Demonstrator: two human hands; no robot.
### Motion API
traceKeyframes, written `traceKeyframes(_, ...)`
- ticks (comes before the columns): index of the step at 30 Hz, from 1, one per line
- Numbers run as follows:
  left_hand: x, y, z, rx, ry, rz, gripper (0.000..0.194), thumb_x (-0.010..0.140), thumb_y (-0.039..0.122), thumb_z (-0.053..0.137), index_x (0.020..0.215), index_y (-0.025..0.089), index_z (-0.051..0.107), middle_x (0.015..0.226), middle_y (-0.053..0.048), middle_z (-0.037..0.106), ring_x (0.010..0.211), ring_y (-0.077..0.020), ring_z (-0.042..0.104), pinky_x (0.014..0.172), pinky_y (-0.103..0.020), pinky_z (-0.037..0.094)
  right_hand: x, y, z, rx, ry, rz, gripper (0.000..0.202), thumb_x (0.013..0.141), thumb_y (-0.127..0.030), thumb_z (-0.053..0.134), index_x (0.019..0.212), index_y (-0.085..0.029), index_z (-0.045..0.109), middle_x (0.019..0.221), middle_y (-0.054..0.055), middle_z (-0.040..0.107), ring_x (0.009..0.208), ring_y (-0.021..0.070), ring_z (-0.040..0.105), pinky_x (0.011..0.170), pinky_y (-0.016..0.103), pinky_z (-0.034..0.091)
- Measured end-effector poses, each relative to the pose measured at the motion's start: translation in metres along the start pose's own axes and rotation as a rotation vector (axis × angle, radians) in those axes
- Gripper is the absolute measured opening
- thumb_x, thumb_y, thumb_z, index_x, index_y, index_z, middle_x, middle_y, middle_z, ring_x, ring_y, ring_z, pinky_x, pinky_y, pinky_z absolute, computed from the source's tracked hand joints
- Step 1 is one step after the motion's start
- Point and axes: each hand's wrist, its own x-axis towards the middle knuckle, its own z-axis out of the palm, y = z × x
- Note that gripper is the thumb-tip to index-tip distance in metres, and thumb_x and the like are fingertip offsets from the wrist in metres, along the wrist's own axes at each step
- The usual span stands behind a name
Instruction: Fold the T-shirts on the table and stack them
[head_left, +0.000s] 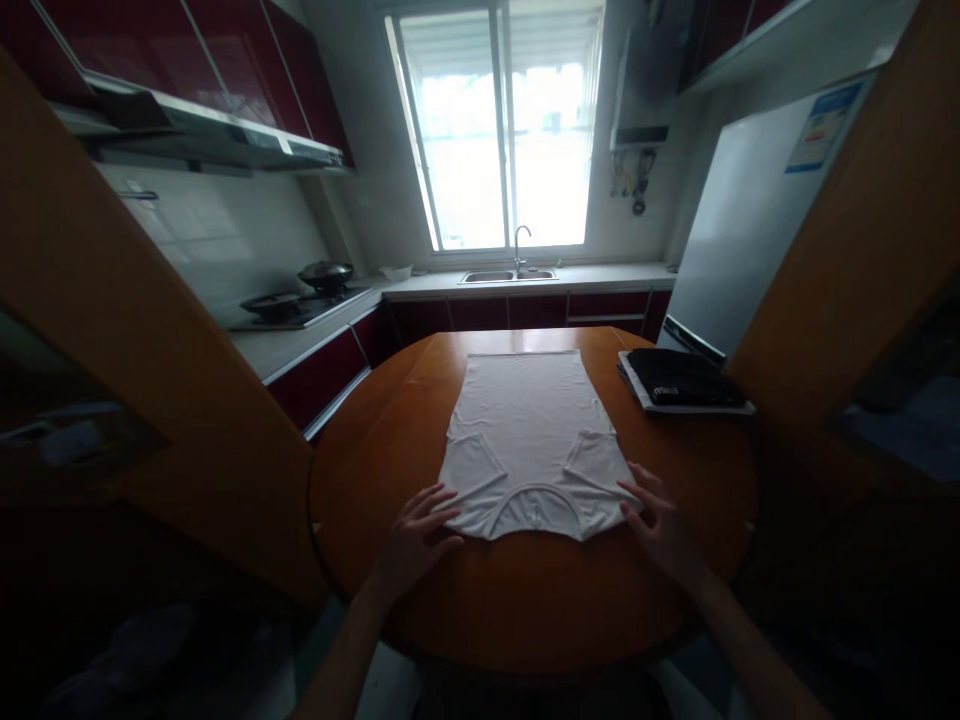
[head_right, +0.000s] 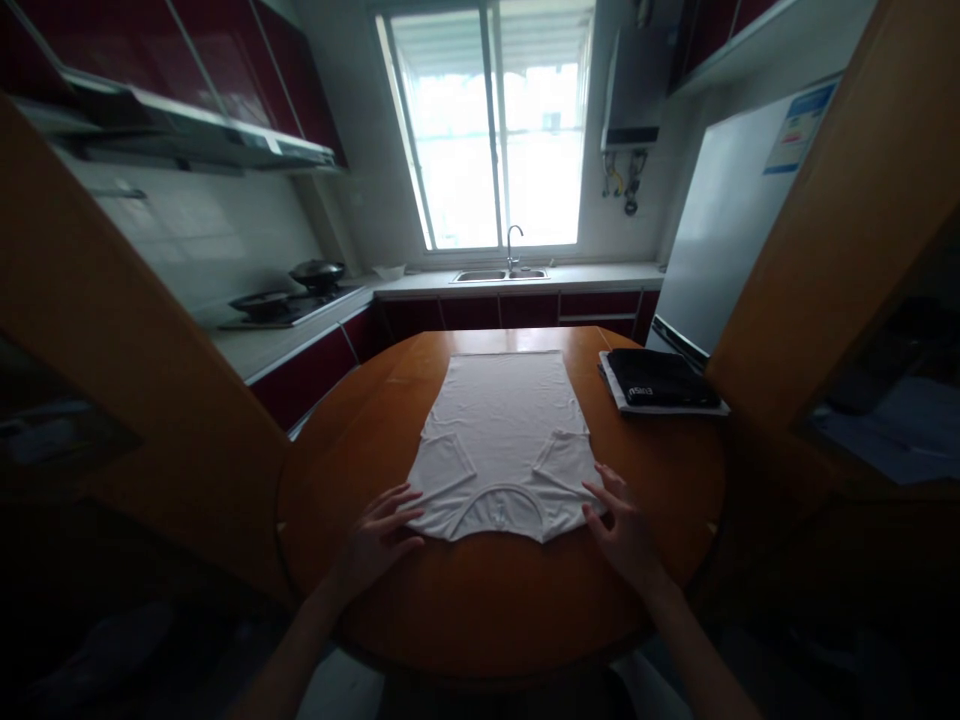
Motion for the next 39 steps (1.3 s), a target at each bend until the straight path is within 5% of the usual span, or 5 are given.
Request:
traceKeyframes(14,0.018,0.033,0.009,0.092,-0.027,0.156,0.02,0.083,0.041,0.079,0.099,0.03,0.078,0.121,-0.005,0.072,0.123,-0.0283,0.06,0.1,-0.044,0.054,-0.005,-0.011,-0.007,-0.138,-0.094,-0.086,0.033,0.09,-0.043,0.065,0.12,-0.031,0.072,0.148,0.008,0.053,0.141,0.0326,0.043,0.113,0.057,0.042)
traceKeyframes(25,0.011,0.024,0.009,0.12,-0.045,0.16,0.024,0.084,0.038,0.077,0.108,0.033,0.074,0.121,-0.003,0.072,0.119,-0.0276,0.063,0.094,-0.043,0.058,-0.017,-0.021,-0.005,-0.325,-0.246,-0.093,0.064,0.083,-0.046,0.073,0.144,-0.046,0.052,0.158,-0.002,0.041,0.144,0.0367,0.04,0.115,0.061,0.038)
traceKeyframes(39,0.012,0.025,0.009,0.096,-0.053,0.167,0.014,0.091,0.03,0.07,0.104,0.032,0.074,0.117,-0.003,0.073,0.119,-0.0248,0.062,0.094,-0.039,0.057,-0.017,-0.025,-0.005,-0.395,-0.237,-0.103,0.046,0.086,-0.043,0.071,0.131,-0.041,0.065,0.154,0.0,0.047,0.14,0.0362,0.045,0.109,0.058,0.046)
